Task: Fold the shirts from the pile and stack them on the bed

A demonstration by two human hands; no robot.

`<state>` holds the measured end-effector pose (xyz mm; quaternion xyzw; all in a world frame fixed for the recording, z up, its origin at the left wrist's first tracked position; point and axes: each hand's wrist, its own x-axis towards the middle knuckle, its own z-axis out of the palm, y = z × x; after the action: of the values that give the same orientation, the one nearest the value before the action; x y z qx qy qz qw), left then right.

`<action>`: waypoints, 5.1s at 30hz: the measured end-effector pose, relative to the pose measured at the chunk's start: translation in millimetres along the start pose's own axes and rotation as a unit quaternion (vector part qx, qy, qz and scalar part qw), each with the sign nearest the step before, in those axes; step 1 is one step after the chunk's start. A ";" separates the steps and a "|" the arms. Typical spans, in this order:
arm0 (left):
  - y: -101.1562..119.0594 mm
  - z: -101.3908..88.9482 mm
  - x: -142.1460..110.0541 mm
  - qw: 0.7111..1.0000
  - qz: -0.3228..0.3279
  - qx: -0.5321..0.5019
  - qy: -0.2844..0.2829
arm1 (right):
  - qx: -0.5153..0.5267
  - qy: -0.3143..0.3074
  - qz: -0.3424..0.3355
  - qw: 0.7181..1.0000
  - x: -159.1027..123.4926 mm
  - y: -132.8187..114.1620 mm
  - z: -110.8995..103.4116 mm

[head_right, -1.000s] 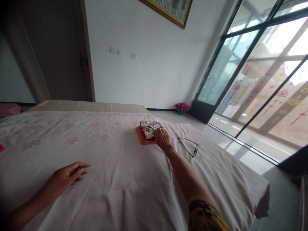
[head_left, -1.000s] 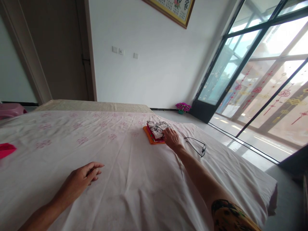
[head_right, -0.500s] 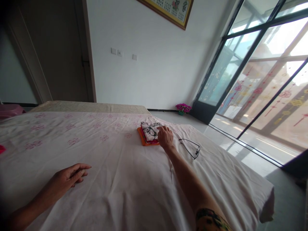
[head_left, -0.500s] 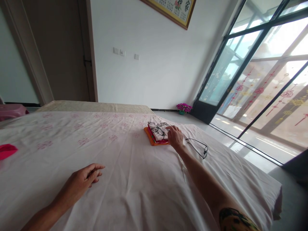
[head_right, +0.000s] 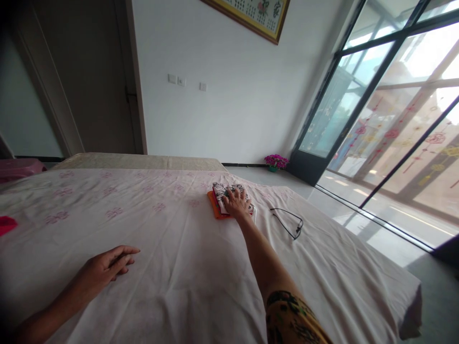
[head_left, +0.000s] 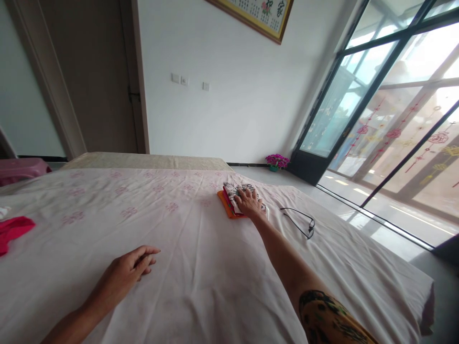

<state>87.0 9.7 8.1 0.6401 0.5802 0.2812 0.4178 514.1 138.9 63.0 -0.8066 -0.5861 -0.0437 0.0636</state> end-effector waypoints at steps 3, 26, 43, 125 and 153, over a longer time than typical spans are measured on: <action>4.2 -0.4 -1.1 1.000 0.001 -0.004 0.000 | 0.001 -0.039 -0.010 0.999 7.8 0.1 -15.6; 2.0 -21.0 0.0 0.984 0.064 -0.033 0.163 | 0.048 0.079 -0.321 0.943 -115.7 -91.4 1.8; -15.0 -233.7 -37.3 0.854 -0.067 0.198 0.478 | 0.083 0.029 -0.290 0.953 -149.6 -110.6 34.4; -53.6 -109.7 -21.9 0.883 0.137 0.247 0.374 | 0.536 -0.014 -0.197 0.821 -170.0 -126.9 10.5; 4.5 -67.1 -42.5 0.946 0.154 -0.039 0.284 | 0.458 -0.020 -0.295 0.838 -180.4 -132.7 -3.0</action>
<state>25.4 -17.8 50.3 0.5982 0.5581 0.5346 0.2117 332.1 9.4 46.6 -0.4748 -0.7509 0.2293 0.3976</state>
